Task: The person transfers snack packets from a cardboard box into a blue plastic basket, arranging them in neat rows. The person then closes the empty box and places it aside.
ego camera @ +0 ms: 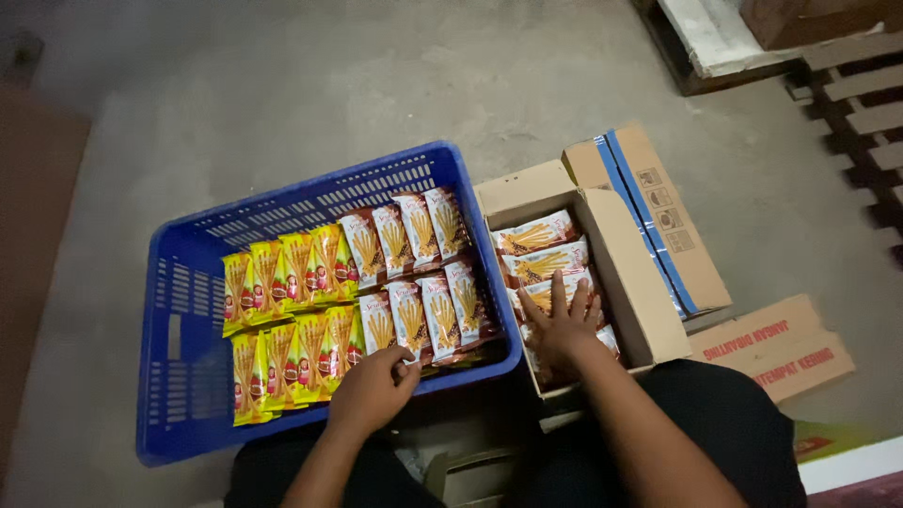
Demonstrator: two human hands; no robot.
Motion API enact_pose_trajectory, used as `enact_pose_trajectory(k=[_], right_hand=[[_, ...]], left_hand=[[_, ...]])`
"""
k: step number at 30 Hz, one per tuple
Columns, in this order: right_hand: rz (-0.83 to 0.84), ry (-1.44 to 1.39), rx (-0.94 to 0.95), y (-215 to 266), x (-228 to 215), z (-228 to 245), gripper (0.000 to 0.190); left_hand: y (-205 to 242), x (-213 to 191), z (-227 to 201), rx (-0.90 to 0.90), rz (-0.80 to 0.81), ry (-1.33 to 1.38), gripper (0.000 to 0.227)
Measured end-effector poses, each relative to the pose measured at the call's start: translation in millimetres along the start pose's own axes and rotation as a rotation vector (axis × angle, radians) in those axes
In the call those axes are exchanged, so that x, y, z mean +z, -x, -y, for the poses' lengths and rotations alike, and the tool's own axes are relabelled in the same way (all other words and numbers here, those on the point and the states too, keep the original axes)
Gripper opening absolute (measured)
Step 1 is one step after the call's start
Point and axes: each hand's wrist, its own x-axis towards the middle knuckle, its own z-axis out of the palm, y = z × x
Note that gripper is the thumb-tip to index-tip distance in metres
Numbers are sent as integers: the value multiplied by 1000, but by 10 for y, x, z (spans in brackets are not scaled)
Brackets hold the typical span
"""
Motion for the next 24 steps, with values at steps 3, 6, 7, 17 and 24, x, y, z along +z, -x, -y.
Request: enact_pose_trajectory(k=[3,6,7,17,24], right_hand=[[-109,-45,-5,-172,167,-21,88],[-176,-152,-62,-82,151,-92,87],[-182,-142,-70,-312,311,-163,87],[-645,-1269,-392,-314,520,59,40],[-1027,-1157,-451,-1053,941,201,22]], left_hand=[[39,-43,-54,-31,20,-13,24],[78,-22,-33,7,-30,7,25],[39,50,16,0,-40,13,25],[318,-181,-55,113,-121,154,35],[-628,484,627,70,-288,688,18]])
